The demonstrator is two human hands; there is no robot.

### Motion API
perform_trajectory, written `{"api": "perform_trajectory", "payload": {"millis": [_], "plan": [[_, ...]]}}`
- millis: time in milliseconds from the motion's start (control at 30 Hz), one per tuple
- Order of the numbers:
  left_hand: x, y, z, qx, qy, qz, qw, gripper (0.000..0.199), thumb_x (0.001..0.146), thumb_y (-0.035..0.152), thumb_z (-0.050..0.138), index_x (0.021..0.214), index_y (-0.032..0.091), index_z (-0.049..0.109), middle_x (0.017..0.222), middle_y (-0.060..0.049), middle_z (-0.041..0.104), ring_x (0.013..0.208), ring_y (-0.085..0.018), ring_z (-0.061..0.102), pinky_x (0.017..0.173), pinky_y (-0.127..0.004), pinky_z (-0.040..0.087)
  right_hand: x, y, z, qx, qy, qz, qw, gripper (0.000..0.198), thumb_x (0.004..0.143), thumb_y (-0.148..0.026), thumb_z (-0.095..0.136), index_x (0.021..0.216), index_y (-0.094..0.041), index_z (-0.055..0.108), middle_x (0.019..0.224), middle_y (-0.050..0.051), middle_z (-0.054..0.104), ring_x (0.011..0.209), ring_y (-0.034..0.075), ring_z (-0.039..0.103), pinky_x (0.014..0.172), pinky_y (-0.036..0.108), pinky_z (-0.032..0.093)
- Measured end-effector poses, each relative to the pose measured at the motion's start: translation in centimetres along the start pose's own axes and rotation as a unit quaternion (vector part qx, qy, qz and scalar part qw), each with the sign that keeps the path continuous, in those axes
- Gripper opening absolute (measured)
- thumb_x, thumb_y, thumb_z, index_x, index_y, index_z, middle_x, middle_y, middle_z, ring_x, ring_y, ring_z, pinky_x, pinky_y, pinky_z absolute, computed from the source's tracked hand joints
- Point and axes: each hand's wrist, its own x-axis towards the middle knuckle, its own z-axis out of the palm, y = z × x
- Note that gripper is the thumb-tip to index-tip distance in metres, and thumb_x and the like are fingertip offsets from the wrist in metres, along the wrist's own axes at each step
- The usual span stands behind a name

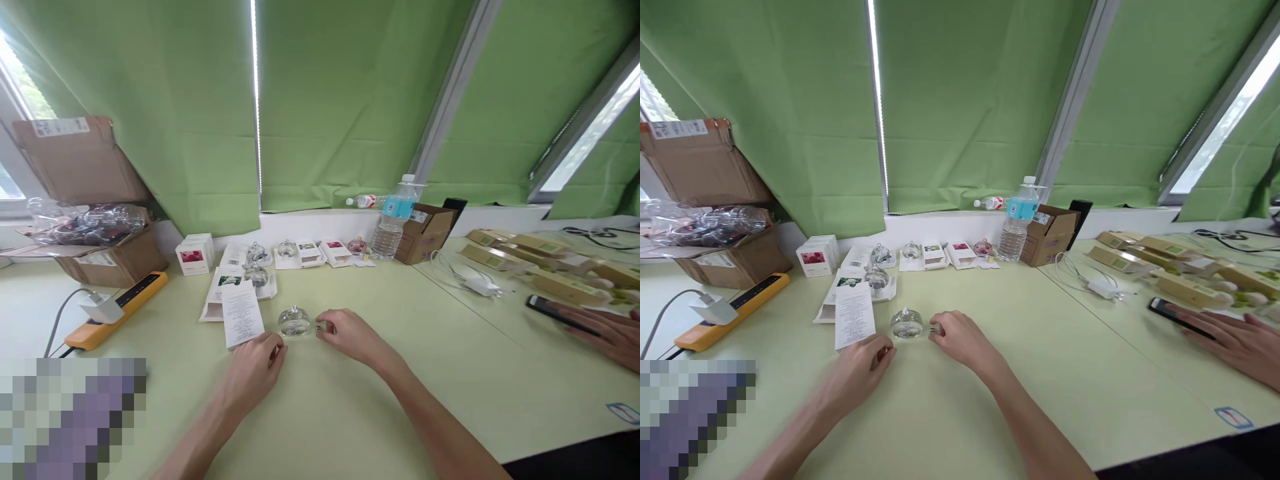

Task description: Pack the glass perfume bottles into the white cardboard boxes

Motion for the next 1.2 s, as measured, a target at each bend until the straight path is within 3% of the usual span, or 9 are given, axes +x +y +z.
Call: {"api": "perform_trajectory", "payload": {"millis": [200,467,633,800,1200], "plan": [[-0.1,-0.1,-0.1,0.0,0.004,0.003,1.0,0.024,0.093,0.029,0.037,0.086,0.024,0.06,0.083,-0.001,0.065,0.069,-0.016,0.057,0.059,-0.025,0.036,-0.2,0.4,0.7,-0.02,-0.007,-0.03,0.999,0.017,0.077,-0.018,0.055,0.088,-0.021,0.067,0.074,0.003,0.066,0.074,0.018,0.058,0.059,0.024,0.031],[-0.1,0.0,-0.4,0.004,-0.014,0.003,1.0,0.025,0.093,0.03,0.037,0.086,0.024,0.06,0.082,-0.001,0.065,0.07,-0.016,0.057,0.058,-0.025,0.034,0.0,0.8,0.9,-0.016,-0.003,-0.031,0.999,0.033,0.077,-0.013,0.051,0.106,-0.021,0.064,0.087,0.005,0.067,0.077,0.017,0.059,0.064,0.024,0.033],[-0.2,-0.2,-0.2,0.01,-0.009,0.0,1.0,0.025,0.093,0.03,0.036,0.087,0.024,0.059,0.084,-0.001,0.065,0.07,-0.016,0.057,0.059,-0.025,0.032,0.1,0.4,1.2,-0.046,0.005,-0.024,0.999,0.016,0.082,-0.017,0.049,0.087,-0.019,0.064,0.079,0.004,0.064,0.073,0.017,0.057,0.06,0.024,0.03],[-0.1,-0.3,-0.2,0.013,-0.017,0.005,1.0,0.026,0.093,0.03,0.036,0.086,0.023,0.059,0.083,-0.001,0.065,0.071,-0.016,0.057,0.058,-0.025,0.031,0.1,0.1,1.7,-0.074,0.004,-0.029,0.997,0.02,0.086,-0.017,0.045,0.072,-0.018,0.059,0.079,0.005,0.063,0.074,0.017,0.056,0.06,0.025,0.028],[-0.3,-0.4,-0.2,0.013,-0.013,0.005,1.0,0.026,0.093,0.03,0.035,0.088,0.023,0.06,0.082,-0.001,0.065,0.07,-0.016,0.057,0.058,-0.025,0.031,0.3,0.3,2.0,-0.077,0.03,-0.037,0.996,0.022,0.087,-0.018,0.045,0.073,-0.019,0.062,0.083,0.005,0.062,0.075,0.016,0.056,0.063,0.025,0.031]]}}
